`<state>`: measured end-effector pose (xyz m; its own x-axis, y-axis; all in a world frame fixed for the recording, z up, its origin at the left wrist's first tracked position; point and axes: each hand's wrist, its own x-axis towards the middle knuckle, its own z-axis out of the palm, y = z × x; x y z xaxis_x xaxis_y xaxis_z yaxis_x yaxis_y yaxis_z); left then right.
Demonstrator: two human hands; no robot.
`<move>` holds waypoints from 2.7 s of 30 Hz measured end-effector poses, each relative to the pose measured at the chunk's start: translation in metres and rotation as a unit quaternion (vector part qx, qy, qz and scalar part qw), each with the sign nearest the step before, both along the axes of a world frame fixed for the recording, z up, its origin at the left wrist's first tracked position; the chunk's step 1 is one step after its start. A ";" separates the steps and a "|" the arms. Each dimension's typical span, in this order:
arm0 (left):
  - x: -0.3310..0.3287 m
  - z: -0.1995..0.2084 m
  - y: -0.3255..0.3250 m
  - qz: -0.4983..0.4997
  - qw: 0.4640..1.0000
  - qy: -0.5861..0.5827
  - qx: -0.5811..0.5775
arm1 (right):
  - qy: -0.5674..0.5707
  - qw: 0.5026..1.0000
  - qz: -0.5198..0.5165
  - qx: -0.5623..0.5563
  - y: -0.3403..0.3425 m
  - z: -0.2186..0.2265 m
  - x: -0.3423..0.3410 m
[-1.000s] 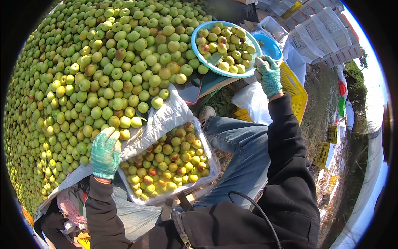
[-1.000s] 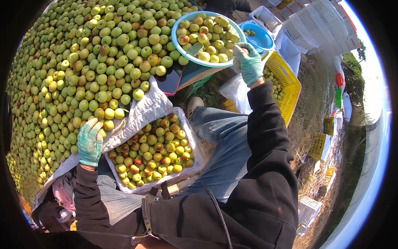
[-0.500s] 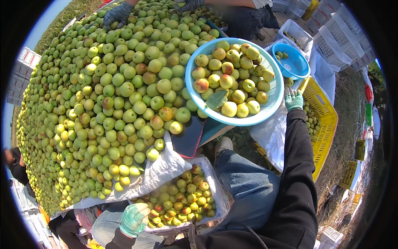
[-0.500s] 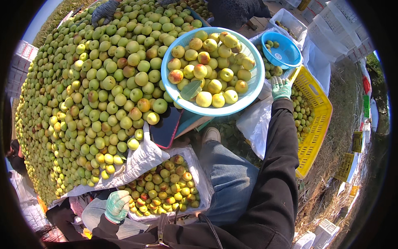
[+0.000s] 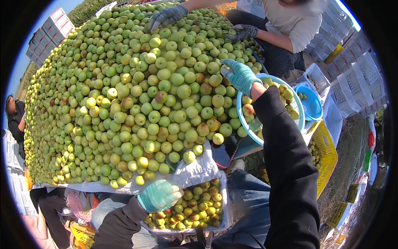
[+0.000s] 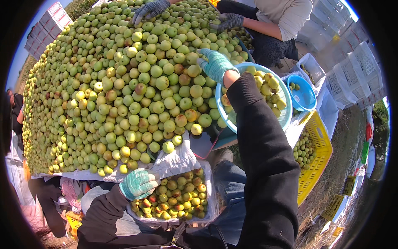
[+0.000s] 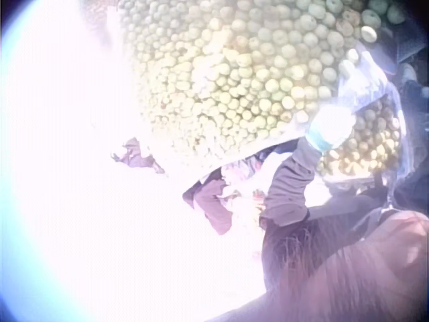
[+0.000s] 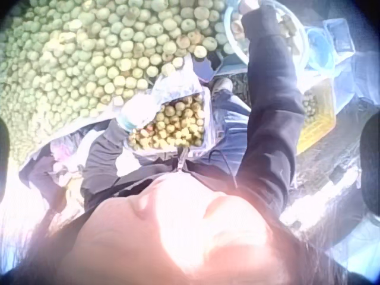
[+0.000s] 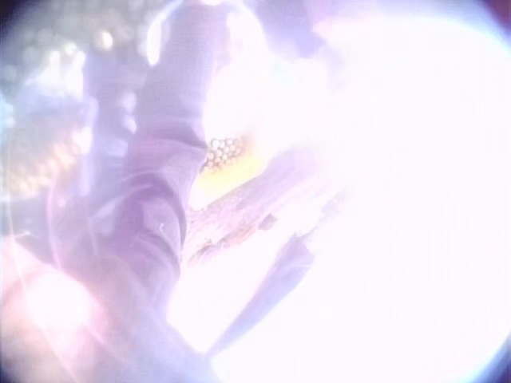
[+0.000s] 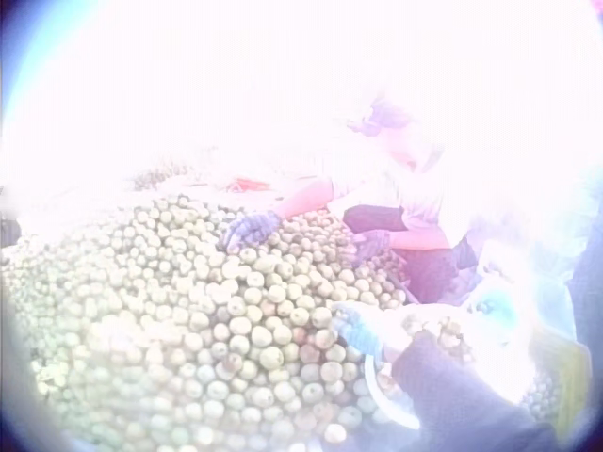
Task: The person picks green apples from a large pile, inspects them by turning them over, and places them into a white crate on their lap. They repeatedly transfer apples from the pile to the crate using both hands.
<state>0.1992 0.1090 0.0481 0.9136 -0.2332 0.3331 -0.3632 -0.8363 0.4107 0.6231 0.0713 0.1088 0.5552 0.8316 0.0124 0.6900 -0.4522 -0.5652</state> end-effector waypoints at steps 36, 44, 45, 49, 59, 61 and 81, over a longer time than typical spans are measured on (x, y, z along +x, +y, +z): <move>-0.098 0.000 0.017 0.134 0.988 0.055 -0.053 | -0.414 0.891 0.079 -0.171 0.326 0.037 -0.084; -0.097 -0.002 0.012 0.115 0.987 0.102 -0.049 | -0.368 0.866 0.271 -0.201 0.321 0.047 -0.148; -0.096 -0.003 0.012 0.124 0.988 0.085 -0.046 | -0.334 0.877 0.252 -0.236 0.325 0.050 -0.153; -0.097 0.000 0.010 0.135 0.988 0.043 -0.061 | -0.361 0.870 0.229 -0.244 0.310 0.056 -0.152; -0.107 0.001 -0.001 0.125 0.991 0.047 -0.027 | -0.081 0.777 0.112 0.614 0.178 0.043 -0.361; -0.107 -0.001 -0.002 0.149 0.985 -0.075 -0.043 | 0.083 0.718 0.210 0.658 0.148 0.057 -0.441; -0.119 0.009 -0.019 0.093 0.996 0.007 -0.014 | 0.217 0.928 0.200 0.227 0.216 0.020 -0.447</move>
